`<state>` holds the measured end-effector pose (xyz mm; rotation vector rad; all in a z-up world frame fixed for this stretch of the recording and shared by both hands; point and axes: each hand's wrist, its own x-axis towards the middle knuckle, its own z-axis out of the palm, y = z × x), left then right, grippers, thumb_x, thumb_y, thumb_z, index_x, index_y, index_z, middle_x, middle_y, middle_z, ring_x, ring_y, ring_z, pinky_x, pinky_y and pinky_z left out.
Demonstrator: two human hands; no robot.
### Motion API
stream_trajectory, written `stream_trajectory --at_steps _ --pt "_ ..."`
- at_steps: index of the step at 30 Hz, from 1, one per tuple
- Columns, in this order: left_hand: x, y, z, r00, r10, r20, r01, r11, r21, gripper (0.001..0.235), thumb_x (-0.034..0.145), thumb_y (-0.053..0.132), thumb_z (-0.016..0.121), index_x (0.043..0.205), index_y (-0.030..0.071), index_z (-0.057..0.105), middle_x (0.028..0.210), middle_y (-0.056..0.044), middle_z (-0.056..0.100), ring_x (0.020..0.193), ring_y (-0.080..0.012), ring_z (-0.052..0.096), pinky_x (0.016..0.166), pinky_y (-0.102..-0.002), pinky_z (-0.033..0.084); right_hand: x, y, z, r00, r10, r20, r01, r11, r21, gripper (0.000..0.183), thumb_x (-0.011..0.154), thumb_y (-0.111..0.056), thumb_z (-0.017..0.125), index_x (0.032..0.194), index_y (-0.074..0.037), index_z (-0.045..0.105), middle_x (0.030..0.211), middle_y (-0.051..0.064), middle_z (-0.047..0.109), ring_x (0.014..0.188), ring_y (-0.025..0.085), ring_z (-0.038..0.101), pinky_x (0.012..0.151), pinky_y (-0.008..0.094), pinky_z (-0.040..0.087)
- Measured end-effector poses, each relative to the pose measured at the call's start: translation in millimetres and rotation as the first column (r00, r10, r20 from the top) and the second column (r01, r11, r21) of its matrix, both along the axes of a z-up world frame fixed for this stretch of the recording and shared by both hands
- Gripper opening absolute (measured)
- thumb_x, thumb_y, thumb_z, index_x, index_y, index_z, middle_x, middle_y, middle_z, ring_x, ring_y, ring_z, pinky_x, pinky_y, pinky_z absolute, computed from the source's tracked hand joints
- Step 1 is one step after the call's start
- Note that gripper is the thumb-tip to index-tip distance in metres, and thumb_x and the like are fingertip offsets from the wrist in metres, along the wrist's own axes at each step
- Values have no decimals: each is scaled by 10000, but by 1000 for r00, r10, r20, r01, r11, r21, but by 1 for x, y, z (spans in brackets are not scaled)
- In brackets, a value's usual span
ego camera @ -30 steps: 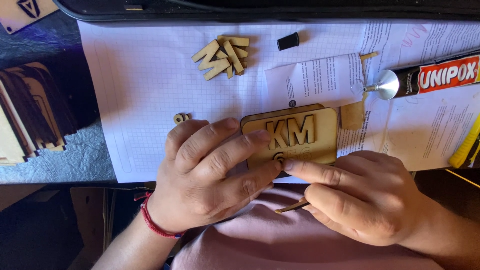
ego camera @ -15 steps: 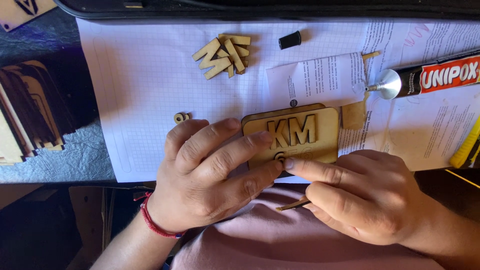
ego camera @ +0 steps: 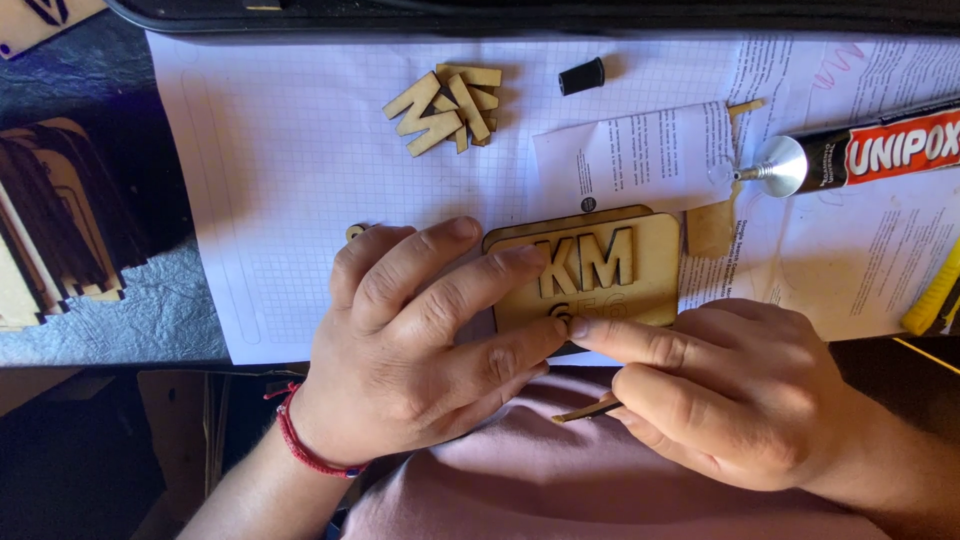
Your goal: Applying glue to small laser-cut wooden numbers and letters and attaching them to a wooden plaque to assemble a sign.
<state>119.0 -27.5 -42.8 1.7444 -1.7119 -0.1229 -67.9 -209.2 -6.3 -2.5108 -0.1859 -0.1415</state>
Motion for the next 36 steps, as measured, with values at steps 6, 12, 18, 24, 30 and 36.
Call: stream_trajectory --at_steps 6,12,18,24,30,36 --pt "2 -1 2 999 -23 -28 23 999 25 255 1034 414 543 1168 338 746 1315 -31 547 1253 -299 461 957 -448 424 0 1 0 1000 -5 20 6 1000 -24 144 907 -166 587 771 -117 580 1149 95 726 563 184 579 483 341 433" --pt "2 -2 2 999 -29 -46 30 999 38 239 1025 414 576 1183 340 740 1318 -37 546 1255 -314 472 962 -457 415 0 2 0 1000 -5 14 6 999 -32 155 907 -163 585 761 -118 562 1146 93 727 544 191 558 480 347 417" --pt "1 -2 1 999 -23 -43 23 1000 21 227 1034 376 577 1177 332 747 1316 -30 549 1255 -306 468 954 -454 430 -1 3 0 1000 -22 16 23 999 -33 152 900 -165 603 755 -125 584 1144 83 728 568 186 583 478 342 441" --pt "3 0 2 996 -38 -84 40 999 13 309 1009 466 503 1171 287 695 1287 -70 566 1252 -315 458 993 -477 425 0 1 1 997 23 73 -19 998 -59 164 915 -197 580 781 -103 575 1115 116 736 482 176 490 435 349 395" --pt "1 -2 1 1000 -29 -4 30 998 47 425 973 648 508 1187 308 646 1332 -82 535 1287 -345 447 1003 -488 404 2 7 8 998 39 48 -36 997 -65 153 930 -172 546 790 -125 585 1164 100 723 479 171 455 427 338 385" --pt "-1 -5 5 999 0 33 -2 996 84 444 991 625 440 1130 306 716 1343 -67 538 1278 -344 454 978 -506 413 2 12 7 1000 7 -9 -8 995 -98 105 925 -177 565 827 -141 576 1187 48 722 534 184 528 447 362 426"
